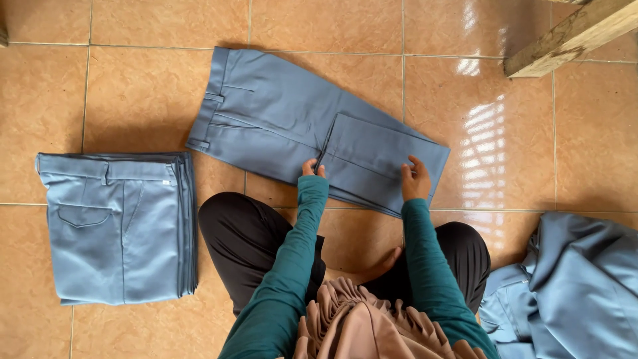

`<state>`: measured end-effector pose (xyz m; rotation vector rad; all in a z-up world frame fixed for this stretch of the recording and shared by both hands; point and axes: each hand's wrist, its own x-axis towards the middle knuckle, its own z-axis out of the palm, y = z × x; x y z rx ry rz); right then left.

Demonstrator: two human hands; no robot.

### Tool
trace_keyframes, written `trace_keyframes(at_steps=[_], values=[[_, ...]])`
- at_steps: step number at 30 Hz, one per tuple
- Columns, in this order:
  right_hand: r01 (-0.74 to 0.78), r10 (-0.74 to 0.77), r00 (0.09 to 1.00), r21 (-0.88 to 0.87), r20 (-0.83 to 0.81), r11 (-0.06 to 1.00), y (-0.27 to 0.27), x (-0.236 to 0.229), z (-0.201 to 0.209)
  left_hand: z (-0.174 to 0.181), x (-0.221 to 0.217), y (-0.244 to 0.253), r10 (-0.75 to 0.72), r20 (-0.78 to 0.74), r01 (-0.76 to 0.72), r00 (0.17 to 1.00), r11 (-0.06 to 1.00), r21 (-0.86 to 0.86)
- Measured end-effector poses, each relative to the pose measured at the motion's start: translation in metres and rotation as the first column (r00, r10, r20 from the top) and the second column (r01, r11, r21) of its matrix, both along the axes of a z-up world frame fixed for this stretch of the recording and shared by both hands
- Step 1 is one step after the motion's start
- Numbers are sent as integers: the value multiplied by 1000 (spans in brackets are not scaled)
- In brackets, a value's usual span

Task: Folding multiple pairs of trousers neatly on the floor.

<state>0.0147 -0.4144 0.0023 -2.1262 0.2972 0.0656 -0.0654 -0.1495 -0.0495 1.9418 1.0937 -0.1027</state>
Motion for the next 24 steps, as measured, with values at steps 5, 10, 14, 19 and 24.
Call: trace_keyframes(at_steps=[5, 10, 14, 19, 24], values=[[-75, 158, 923, -238, 350, 968, 57, 3, -8, 35, 26, -23, -394, 142, 255, 908, 788, 560], [-293, 416, 895, -492, 161, 820, 88, -9, -19, -6, 53, -46, -737, -93, 656, 670, 529, 538], [-302, 364, 929, -710, -69, 636, 30, -10, -18, -7, 42, -31, -714, -107, 553, 692, 428, 715], [-233, 141, 972, -725, -186, 649, -38, 2, -21, -16, 42, -29, -713, -97, 511, 694, 395, 764], [-301, 121, 943, -640, -310, 707, -44, 8, -19, -22, 33, -35, -658, -142, 511, 739, 412, 754]])
